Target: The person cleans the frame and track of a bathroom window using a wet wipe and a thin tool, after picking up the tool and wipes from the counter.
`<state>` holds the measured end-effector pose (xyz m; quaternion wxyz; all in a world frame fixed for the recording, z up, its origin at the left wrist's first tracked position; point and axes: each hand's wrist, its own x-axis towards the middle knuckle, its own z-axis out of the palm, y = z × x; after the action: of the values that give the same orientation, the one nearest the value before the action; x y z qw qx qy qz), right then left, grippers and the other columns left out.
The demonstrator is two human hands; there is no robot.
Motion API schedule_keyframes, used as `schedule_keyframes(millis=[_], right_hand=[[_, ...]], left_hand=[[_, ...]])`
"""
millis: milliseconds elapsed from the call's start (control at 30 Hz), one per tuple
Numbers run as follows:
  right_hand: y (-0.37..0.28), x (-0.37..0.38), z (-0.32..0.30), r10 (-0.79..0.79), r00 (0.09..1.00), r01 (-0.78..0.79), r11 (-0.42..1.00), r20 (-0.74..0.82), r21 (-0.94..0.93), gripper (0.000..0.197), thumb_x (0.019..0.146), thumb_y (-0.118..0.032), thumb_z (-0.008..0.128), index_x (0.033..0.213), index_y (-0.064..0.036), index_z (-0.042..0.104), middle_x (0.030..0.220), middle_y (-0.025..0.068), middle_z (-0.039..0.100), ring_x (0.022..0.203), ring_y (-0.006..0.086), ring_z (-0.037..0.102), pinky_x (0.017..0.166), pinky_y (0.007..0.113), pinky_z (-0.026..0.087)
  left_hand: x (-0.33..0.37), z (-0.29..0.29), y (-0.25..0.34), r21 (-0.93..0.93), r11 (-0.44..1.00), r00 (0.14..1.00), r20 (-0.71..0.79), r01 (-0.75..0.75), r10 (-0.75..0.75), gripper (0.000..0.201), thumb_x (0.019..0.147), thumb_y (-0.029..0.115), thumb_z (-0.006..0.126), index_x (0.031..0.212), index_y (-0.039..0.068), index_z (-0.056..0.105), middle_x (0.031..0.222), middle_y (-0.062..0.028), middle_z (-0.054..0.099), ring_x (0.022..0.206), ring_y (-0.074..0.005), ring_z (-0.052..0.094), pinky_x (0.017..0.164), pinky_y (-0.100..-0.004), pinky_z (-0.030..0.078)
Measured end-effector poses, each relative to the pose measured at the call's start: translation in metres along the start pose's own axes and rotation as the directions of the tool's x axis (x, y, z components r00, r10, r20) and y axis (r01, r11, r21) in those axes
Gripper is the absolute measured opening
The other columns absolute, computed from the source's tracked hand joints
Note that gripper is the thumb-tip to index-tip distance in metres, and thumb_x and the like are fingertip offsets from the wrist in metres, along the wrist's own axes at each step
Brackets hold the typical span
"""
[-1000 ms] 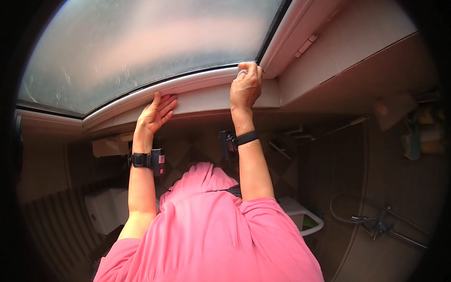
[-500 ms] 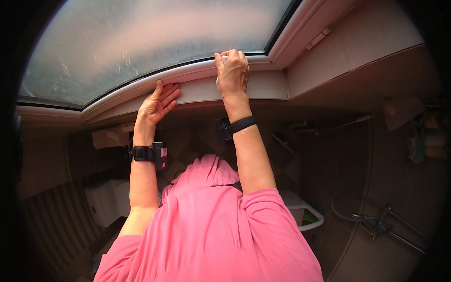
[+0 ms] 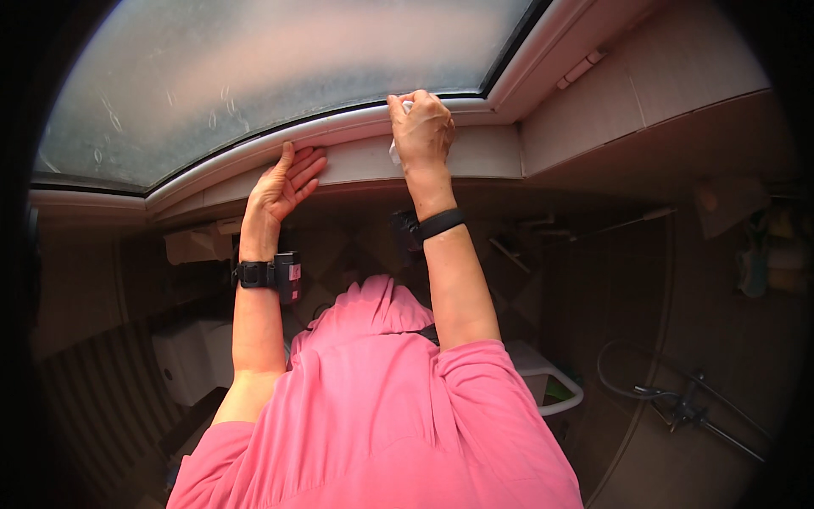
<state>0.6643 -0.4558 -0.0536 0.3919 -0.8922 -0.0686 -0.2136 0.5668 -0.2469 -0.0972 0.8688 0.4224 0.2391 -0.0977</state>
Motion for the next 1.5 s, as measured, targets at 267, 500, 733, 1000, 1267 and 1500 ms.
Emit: schedule_keyframes(millis=[267,500,733,1000,1267,1500], right_hand=[[-0.030,-0.009,0.002,0.182,0.980,-0.193,0.965,0.075,0.180,0.024,0.076,-0.023,0.064,0.076,0.0004,0.064,0.071,0.0183,0.064,0.069,0.0318,0.063,0.065,0.037,0.048],[0.001,-0.009,0.019,0.356,0.925,-0.378,0.815,0.134,0.439,0.021,0.081,-0.018,0.063,0.085,0.0023,0.064,0.071,0.0074,0.064,0.062,0.0127,0.060,0.057,0.026,0.047],[-0.003,-0.018,0.014,0.399,0.767,-0.572,0.069,0.503,0.817,0.018,0.084,-0.010,0.060,0.094,0.0043,0.063,0.083,0.0072,0.064,0.072,0.0138,0.060,0.062,0.025,0.048],[-0.007,-0.016,0.015,0.383,0.726,-0.589,-0.081,0.571,0.804,0.013,0.082,-0.011,0.062,0.089,-0.0001,0.064,0.082,0.0056,0.063,0.068,0.0140,0.060,0.053,0.025,0.047],[-0.009,-0.017,0.017,0.389,0.747,-0.542,-0.115,0.540,0.833,0.020,0.084,-0.013,0.061,0.096,0.0026,0.062,0.086,0.0078,0.064,0.071,0.0147,0.061,0.054,0.025,0.047],[-0.001,-0.025,0.015,0.418,0.758,-0.547,-0.010,0.501,0.837,0.016,0.082,-0.009,0.063,0.091,0.0043,0.062,0.087,0.0102,0.064,0.073,0.0153,0.061,0.062,0.026,0.049]], left_hand=[[-0.002,0.002,0.002,0.003,1.000,1.000,-0.008,0.008,-0.008,0.064,0.077,0.047,0.062,0.118,0.001,0.047,0.120,-0.0133,0.054,0.106,-0.0233,0.056,0.075,-0.0320,0.049],[0.000,0.003,0.001,0.008,1.000,1.000,-0.002,0.011,-0.010,0.063,0.077,0.047,0.062,0.118,0.001,0.047,0.120,-0.0129,0.055,0.106,-0.0231,0.057,0.075,-0.0316,0.048],[0.000,0.001,0.000,0.009,1.000,1.000,-0.001,0.000,0.000,0.063,0.078,0.047,0.061,0.118,0.001,0.047,0.119,-0.0130,0.055,0.106,-0.0230,0.057,0.075,-0.0314,0.049],[-0.001,0.002,0.001,0.004,1.000,1.000,0.001,0.003,-0.003,0.063,0.078,0.046,0.062,0.118,0.000,0.047,0.119,-0.0138,0.055,0.106,-0.0233,0.057,0.075,-0.0315,0.049],[-0.001,0.004,0.001,0.013,1.000,1.000,0.002,0.007,-0.007,0.063,0.078,0.046,0.062,0.118,0.000,0.047,0.118,-0.0141,0.055,0.106,-0.0233,0.057,0.075,-0.0314,0.049],[-0.001,0.002,0.002,0.014,1.000,1.000,-0.007,0.028,-0.028,0.060,0.077,0.046,0.062,0.118,0.003,0.049,0.119,-0.0112,0.056,0.107,-0.0209,0.056,0.075,-0.0307,0.049]])
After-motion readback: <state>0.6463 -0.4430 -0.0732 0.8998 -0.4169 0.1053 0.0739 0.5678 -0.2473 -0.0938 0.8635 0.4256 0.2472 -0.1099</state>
